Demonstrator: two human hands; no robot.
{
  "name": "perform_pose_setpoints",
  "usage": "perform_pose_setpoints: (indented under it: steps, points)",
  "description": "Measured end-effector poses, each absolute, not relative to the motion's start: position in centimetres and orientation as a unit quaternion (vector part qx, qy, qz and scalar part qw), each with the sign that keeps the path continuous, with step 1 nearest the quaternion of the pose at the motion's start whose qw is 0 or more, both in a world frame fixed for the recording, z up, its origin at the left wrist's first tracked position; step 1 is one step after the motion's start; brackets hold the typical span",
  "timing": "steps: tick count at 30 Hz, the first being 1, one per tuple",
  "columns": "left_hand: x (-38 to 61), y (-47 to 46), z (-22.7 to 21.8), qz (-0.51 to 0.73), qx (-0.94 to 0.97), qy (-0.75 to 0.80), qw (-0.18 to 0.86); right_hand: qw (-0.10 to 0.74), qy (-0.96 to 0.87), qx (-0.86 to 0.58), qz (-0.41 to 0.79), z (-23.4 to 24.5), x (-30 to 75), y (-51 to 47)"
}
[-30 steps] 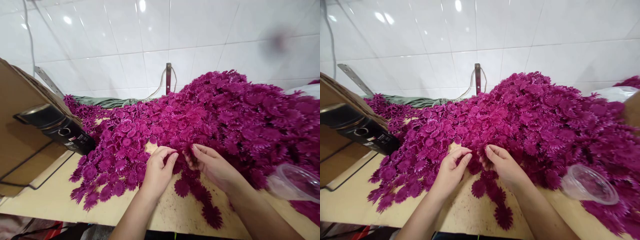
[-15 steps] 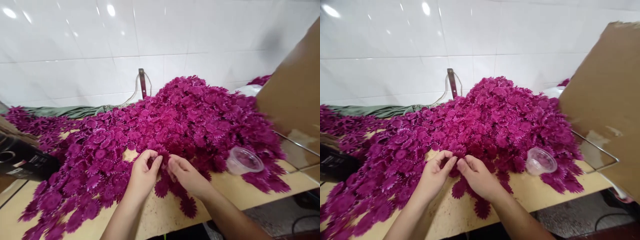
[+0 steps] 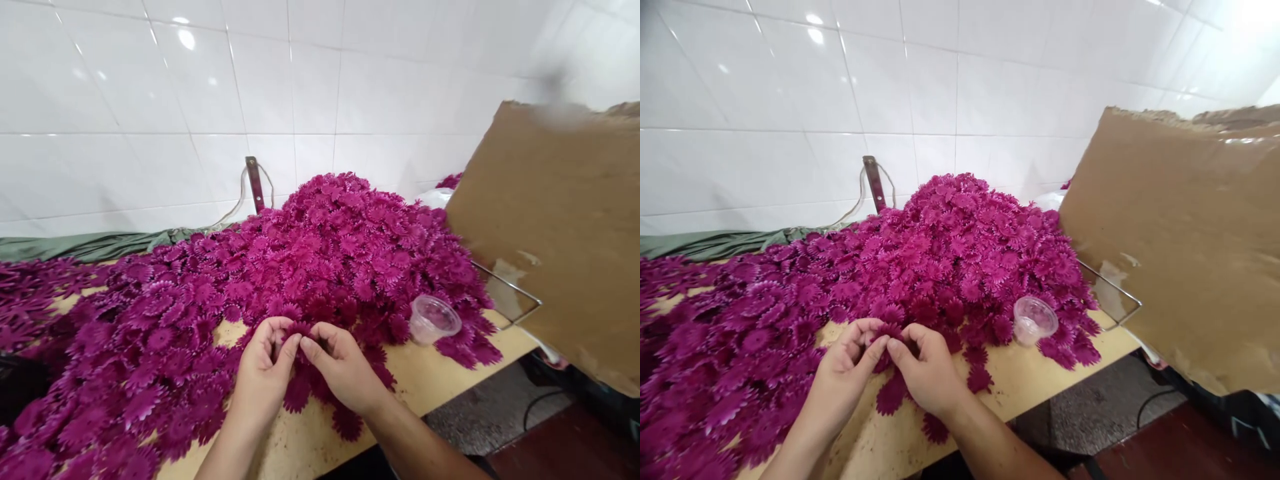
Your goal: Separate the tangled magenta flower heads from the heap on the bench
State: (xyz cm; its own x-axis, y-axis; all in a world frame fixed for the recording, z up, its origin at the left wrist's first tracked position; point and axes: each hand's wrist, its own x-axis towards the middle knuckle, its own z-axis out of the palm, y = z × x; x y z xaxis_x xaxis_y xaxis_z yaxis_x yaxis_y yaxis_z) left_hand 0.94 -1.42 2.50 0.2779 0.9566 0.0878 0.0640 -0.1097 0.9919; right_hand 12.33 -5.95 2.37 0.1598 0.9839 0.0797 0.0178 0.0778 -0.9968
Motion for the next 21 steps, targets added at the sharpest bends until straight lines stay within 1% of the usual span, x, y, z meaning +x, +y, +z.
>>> perform_pose_setpoints:
  steps: [3, 6, 8, 11, 14, 18, 21]
  points:
    - [1.0, -1.6, 2.6, 0.424, 0.612, 0.411, 0.525, 0.559, -0.481, -0.530, 0.419, 2.9, 12.3, -5.9]
    - [1.0, -1.8, 2.9, 0.441, 0.650, 0.407, 0.466, 0.578, -0.447, -0.531, 0.429, 3.2, 12.4, -5.9]
    - [0.8, -1.9, 3.1, 0.440, 0.674, 0.384, 0.453, 0.587, -0.423, -0.520, 0.454, 3.5, 12.3, -6.0]
    - [0.4, -2.2, 3.2, 0.424, 0.661, 0.363, 0.501, 0.597, -0.406, -0.503, 0.475, 3.9, 11.7, -6.4]
    - [0.0, -2.6, 3.2, 0.448, 0.593, 0.379, 0.551, 0.595, -0.416, -0.488, 0.485, 4.1, 10.8, -6.9]
    - [-0.2, -3.3, 3.2, 0.489, 0.519, 0.401, 0.575, 0.566, -0.451, -0.493, 0.483, 4.0, 9.9, -7.5]
    - [-0.1, -3.4, 3.1, 0.497, 0.497, 0.398, 0.590, 0.557, -0.475, -0.506, 0.457, 4.0, 9.8, -8.1]
